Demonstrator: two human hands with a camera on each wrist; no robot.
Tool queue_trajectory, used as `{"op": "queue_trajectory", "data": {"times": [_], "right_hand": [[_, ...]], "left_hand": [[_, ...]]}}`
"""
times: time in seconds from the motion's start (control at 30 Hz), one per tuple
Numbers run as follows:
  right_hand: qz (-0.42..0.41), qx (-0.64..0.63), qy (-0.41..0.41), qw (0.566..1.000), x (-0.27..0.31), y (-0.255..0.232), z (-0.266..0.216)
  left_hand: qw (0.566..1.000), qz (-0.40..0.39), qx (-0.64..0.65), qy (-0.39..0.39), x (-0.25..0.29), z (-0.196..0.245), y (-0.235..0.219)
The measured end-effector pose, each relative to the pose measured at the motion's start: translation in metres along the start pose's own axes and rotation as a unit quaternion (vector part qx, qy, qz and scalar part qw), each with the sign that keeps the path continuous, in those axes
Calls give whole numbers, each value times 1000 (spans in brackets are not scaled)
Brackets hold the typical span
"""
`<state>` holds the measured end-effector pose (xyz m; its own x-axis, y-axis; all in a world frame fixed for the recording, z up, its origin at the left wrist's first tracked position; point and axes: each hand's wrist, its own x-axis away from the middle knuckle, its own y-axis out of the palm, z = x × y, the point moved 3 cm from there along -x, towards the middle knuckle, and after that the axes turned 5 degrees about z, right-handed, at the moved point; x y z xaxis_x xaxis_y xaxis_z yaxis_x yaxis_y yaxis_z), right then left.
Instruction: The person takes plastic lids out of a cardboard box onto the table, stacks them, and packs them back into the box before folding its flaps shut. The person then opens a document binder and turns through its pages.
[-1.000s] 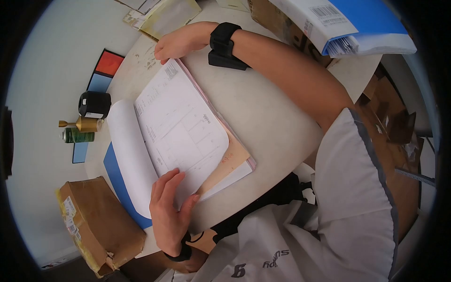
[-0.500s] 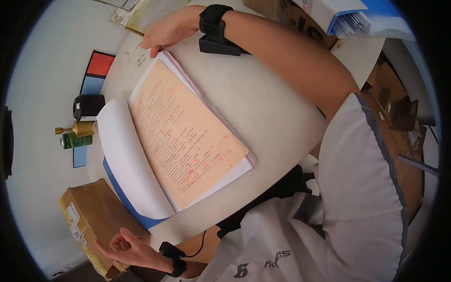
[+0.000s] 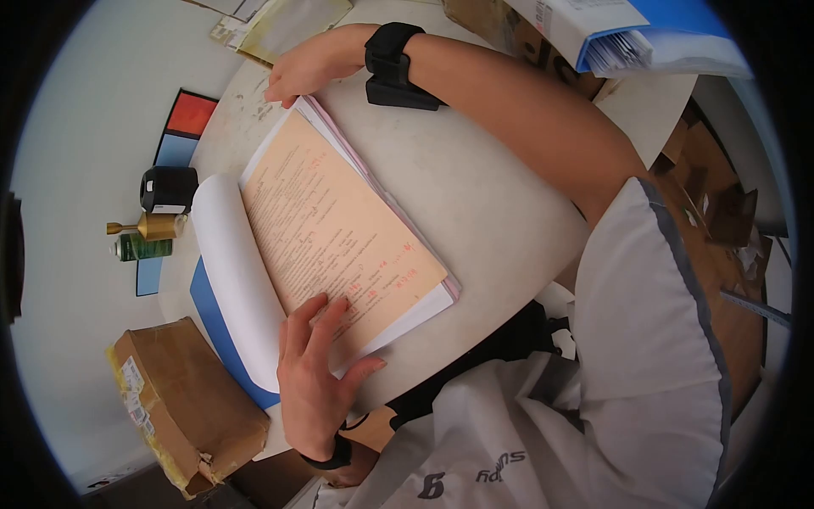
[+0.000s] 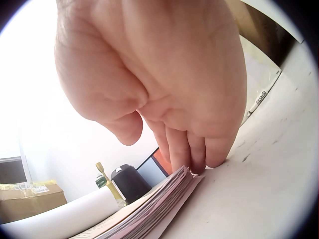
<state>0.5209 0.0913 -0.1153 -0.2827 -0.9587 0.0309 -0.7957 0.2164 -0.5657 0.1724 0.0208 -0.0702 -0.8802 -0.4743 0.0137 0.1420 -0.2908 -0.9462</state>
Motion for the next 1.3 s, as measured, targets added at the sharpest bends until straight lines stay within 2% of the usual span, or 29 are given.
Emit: {"op": "queue_trajectory", "data": {"times": [0.17,0.23,0.33,0.37,0.43,0.57,0.6,0.63,0.67,0.7,0.77,0.83,0.9,0.97,1.03,1.1,1.13,1.2,1.23,1.3], "right_hand": [[-3,2,6,1000,0,1,0],[-2,1,6,1000,2,2,0],[-14,10,-1,1000,-3,-3,3],[-32,8,4,999,-4,-3,5],[-12,-45,12,999,1,-3,2],[-30,-41,5,999,1,-6,-4],[-30,-41,8,999,1,-7,-4],[-26,-44,15,999,0,-7,-2],[-21,-49,25,998,2,-7,-2],[-17,-56,28,998,4,-6,-4],[3,-31,37,999,7,-8,-5],[8,-42,35,998,8,-7,-1],[2,-47,27,999,5,-6,-3],[-32,-15,33,999,2,-5,-5],[-33,-11,27,999,5,-3,-10],[-23,-7,20,1000,6,-5,-13],[-26,-16,9,1000,4,-3,-8],[-34,-17,-7,999,0,0,-6],[-28,-20,-6,999,-1,-2,-3],[-41,10,-15,999,2,-1,-8]], "left_hand": [[1000,6,-1,20,-2,-1,-2],[998,-11,53,-16,-2,-5,-5],[998,2,64,8,-2,-10,-11],[998,17,61,6,-1,-14,-11],[993,58,104,6,1,-18,-7],[985,160,52,-30,-4,-11,-7],[977,173,48,-111,1,-17,-13],[977,174,47,-110,5,-23,-16],[937,288,85,-181,14,-38,-26],[878,393,120,-247,27,-55,-34],[859,416,49,-295,59,-99,-42],[881,304,-116,-344,87,-119,-46],[878,278,-141,-364,92,-103,-54],[877,329,42,-347,85,-68,-53],[957,224,110,-144,59,-32,-44],[992,113,44,26,22,-5,-29],[992,119,45,28,16,-3,-24],[996,66,-31,43,5,-4,-9],[996,64,-35,49,4,-7,-9],[998,44,27,23,7,-17,-10]]}}
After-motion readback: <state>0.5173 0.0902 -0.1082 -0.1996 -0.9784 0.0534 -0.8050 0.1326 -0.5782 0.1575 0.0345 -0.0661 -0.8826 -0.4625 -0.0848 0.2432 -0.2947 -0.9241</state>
